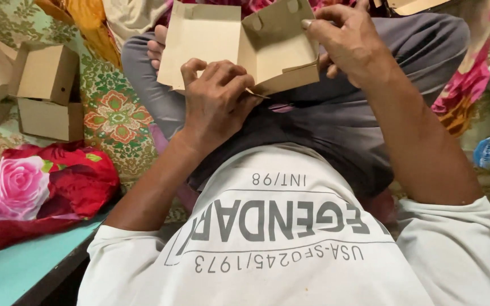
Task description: Manually assembling a small cardboard box by folding flaps and tucking them into place.
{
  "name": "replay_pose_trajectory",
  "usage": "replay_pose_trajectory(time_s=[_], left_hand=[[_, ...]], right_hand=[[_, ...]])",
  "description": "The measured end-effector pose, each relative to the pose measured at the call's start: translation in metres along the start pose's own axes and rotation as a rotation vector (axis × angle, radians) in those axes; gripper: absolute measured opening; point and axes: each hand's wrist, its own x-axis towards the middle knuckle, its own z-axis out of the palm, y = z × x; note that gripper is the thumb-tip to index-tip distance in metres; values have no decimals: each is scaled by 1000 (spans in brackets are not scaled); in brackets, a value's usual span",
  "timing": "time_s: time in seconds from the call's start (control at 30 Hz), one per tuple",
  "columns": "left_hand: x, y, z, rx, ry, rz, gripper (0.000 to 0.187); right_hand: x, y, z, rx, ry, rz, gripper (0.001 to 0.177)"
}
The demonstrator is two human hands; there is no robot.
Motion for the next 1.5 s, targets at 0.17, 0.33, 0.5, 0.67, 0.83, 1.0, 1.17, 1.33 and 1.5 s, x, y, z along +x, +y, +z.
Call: replay_pose_trajectory(time_s=[0.17,0.33,0.5,0.67,0.83,1.0,1.17,1.33,1.5], left_hand=[[-17,-16,21,-77,-86,-106,12],[-19,-27,23,-200,-156,-226,3],[-21,-32,27,-181,-200,-274,1],[-15,-23,23,-152,-81,-137,5],[-1,-15,16,-91,1,3,13],[-7,-17,19,59,-30,60,6],[-18,-19,24,141,-42,53,36],[-22,-11,30,92,-62,64,18],[-31,-6,43,100,-18,94,14]], right_hand=[[-3,-9,3,-95,20,-9,46],[1,9,4,-65,22,-95,48],[-31,0,5,-402,272,-704,17],[-63,-27,18,-789,291,-1104,36],[-60,-29,32,-1000,259,-1243,19],[-56,-17,39,-996,212,-1236,28],[-56,-3,36,-950,162,-1200,24],[-57,0,41,-981,149,-1184,28],[-49,17,53,-1076,153,-1169,38]])
